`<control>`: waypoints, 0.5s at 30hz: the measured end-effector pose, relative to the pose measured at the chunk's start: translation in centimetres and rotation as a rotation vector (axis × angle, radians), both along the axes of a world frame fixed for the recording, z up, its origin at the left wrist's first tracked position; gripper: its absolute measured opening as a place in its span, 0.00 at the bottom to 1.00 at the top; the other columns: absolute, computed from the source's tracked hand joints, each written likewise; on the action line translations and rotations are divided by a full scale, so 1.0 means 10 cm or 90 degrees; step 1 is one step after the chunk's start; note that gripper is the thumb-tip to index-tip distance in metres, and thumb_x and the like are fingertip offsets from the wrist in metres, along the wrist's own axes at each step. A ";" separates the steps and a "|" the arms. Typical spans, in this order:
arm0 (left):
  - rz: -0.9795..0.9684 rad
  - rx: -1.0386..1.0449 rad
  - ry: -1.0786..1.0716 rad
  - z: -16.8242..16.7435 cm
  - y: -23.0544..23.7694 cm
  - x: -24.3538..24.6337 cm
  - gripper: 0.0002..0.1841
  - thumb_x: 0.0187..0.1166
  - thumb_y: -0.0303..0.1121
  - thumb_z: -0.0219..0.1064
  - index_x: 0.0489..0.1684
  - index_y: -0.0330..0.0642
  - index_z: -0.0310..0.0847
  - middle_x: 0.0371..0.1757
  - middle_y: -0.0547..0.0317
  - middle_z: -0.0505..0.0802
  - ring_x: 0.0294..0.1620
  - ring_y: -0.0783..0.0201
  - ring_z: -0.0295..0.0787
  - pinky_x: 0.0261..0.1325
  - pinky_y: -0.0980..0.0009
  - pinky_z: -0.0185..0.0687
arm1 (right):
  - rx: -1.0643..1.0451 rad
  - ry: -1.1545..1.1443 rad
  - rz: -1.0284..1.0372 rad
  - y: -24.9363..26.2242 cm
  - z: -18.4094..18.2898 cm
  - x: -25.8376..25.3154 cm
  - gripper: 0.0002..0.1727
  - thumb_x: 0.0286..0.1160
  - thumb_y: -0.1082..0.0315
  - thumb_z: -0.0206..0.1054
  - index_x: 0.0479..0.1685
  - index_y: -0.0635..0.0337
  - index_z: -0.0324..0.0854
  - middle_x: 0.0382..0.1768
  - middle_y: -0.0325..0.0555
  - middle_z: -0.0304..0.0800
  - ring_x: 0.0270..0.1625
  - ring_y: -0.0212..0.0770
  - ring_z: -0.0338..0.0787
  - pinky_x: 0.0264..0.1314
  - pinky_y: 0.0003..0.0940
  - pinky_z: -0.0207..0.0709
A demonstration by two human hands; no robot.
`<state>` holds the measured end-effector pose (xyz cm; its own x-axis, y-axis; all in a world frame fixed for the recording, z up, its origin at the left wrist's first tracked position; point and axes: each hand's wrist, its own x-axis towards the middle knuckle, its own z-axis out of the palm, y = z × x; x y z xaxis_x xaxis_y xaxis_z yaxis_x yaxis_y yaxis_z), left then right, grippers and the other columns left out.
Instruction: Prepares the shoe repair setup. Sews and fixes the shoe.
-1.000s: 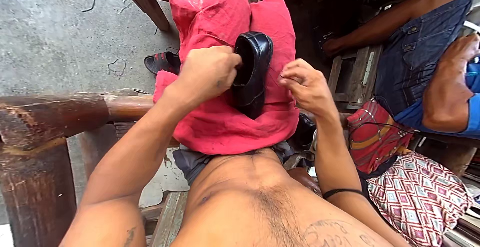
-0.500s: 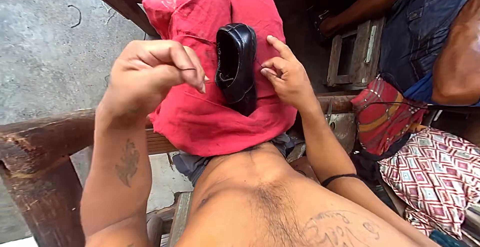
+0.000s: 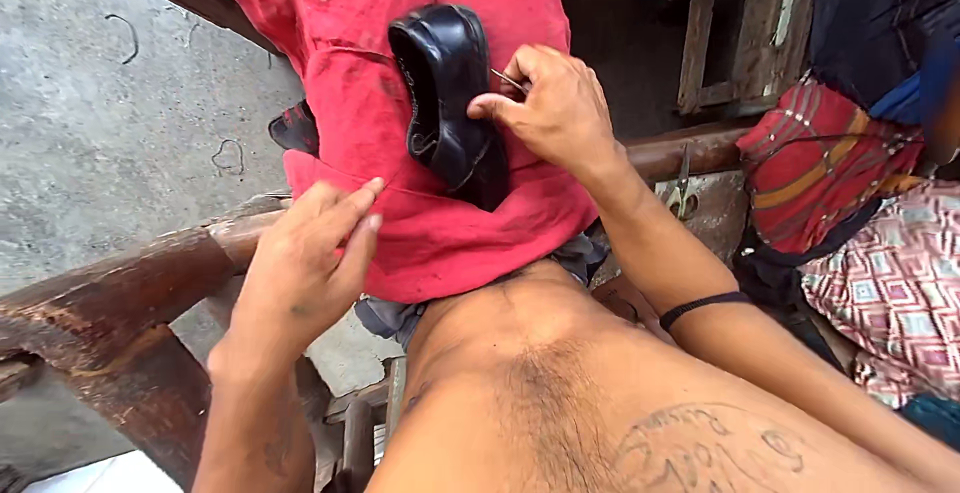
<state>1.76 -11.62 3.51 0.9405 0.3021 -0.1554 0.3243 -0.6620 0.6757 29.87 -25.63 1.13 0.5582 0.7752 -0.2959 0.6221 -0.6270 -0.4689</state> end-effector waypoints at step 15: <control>0.081 -0.234 -0.071 0.06 0.03 0.35 0.29 0.86 0.39 0.60 0.87 0.41 0.65 0.73 0.56 0.87 0.35 0.74 0.88 0.35 0.74 0.86 | 0.455 0.338 -0.192 -0.29 -0.24 0.16 0.13 0.73 0.73 0.62 0.54 0.65 0.80 0.49 0.45 0.84 0.32 0.30 0.83 0.33 0.28 0.82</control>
<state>5.31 -11.31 4.10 0.9165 0.3600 -0.1743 0.2994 -0.3286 0.8957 31.43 -28.56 -1.24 0.6933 0.7162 -0.0793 0.0740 -0.1802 -0.9808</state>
